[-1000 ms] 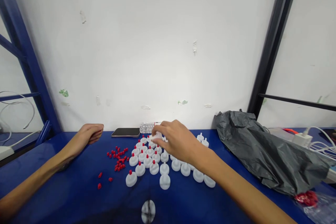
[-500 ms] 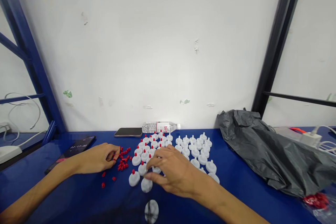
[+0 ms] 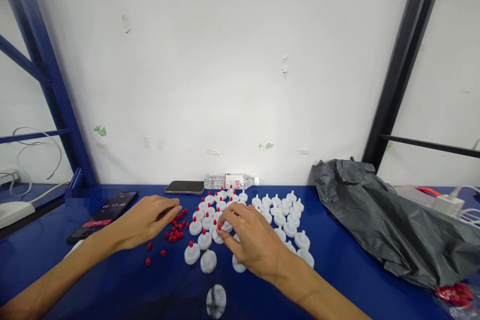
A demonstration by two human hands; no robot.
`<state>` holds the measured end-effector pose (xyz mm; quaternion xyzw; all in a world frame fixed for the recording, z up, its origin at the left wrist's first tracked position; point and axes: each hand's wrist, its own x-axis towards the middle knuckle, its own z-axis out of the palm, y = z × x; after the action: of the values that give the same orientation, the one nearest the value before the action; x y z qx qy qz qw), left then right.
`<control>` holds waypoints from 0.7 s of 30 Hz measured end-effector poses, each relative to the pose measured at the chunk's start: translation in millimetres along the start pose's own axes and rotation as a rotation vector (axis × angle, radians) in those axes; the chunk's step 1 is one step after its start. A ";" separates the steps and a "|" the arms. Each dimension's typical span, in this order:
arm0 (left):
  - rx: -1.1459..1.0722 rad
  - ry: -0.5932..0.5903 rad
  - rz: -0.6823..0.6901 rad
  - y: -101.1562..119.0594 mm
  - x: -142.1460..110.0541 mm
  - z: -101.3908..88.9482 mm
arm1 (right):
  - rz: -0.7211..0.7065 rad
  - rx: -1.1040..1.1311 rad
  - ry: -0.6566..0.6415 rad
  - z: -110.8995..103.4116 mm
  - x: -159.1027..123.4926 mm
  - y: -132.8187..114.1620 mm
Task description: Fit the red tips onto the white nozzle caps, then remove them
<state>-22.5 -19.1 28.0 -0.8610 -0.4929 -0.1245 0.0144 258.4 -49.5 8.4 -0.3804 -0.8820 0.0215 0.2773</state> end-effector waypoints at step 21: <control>-0.015 0.043 0.360 48.6 -14.6 23.8 | -0.221 0.073 0.145 17.4 -9.2 -22.4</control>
<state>16.6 -53.0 6.4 -0.9326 -0.3295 -0.1416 0.0406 240.0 -68.7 -5.1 -0.2710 -0.8949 -0.0047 0.3546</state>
